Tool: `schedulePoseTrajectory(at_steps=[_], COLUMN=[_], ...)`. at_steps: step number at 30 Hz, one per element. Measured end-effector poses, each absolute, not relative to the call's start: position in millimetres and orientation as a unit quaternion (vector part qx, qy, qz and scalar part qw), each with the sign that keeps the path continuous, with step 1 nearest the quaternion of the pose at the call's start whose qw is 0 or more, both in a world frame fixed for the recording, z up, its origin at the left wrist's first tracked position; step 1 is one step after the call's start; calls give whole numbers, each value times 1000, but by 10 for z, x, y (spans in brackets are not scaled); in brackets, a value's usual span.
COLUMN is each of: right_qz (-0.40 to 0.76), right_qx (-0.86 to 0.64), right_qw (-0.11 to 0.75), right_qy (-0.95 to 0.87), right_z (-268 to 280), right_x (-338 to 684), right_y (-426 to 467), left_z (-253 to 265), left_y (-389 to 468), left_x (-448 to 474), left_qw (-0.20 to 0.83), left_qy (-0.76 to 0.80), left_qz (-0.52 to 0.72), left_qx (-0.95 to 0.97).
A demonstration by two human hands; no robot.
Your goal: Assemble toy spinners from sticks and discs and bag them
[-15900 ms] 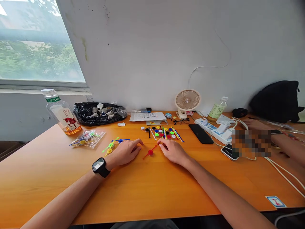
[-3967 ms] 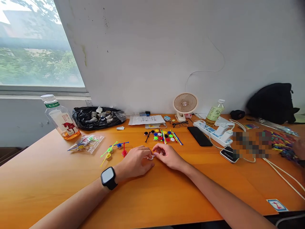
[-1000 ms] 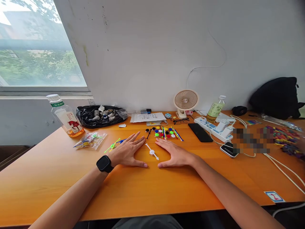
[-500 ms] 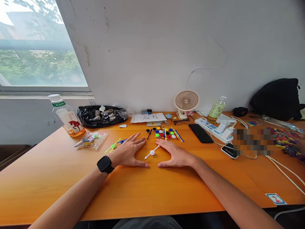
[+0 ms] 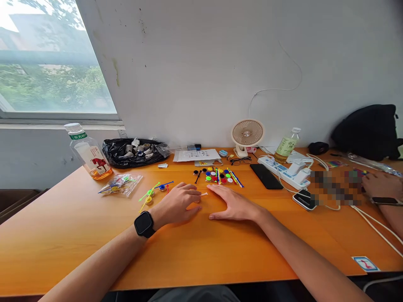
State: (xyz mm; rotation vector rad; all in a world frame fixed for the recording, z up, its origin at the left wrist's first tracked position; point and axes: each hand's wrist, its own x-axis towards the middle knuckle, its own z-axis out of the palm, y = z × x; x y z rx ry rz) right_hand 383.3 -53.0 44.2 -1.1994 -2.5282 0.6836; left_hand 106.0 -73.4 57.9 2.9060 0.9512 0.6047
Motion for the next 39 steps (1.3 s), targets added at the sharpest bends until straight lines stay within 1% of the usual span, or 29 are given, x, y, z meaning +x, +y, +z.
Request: schedulePoseTrajectory(at_steps=[5,9,13,15,17,21,24,28,32,36,39], right_qz=[224,177,124,107,95,73,60,56,73,100,113], right_qx=[-421,-413,-376,-358,-348,-352,-349,-361,-344,-287,-255], right_qw=[108,142,194,204,209,228,224,231,252,260,270], right_qy=[-872,-882,-898,-905,-909,-905,-908,-902,-901,-917,-922], right_z=[467,404,324,291,260,204,179,165,160,214,284], right_x=[3834,3741,3557,3476,3420,3345,3265,3166,3171,3199,3193], right_y=[-539,-568,-645,-664,-648,-530,-435,-371,-378,-440,-487], left_z=[693,803,728,603,446,166,73,74,121,163,186], left_y=[-569,-529,-589,-641,-691,-718,-672,-611,-603,-621,-616], left_x=[759,619,763,913,1056,1165,1094,969,926,925,918], left_qw=[-55,-101,-92,-71,-63,-93,-92,-83,-84,-77,-77], left_qy=[453,539,527,499,462,410,461,541,557,587,579], left_qz=[144,91,127,162,171,162,159,154,127,97,106], left_qx=[878,831,835,848,868,893,868,823,816,800,805])
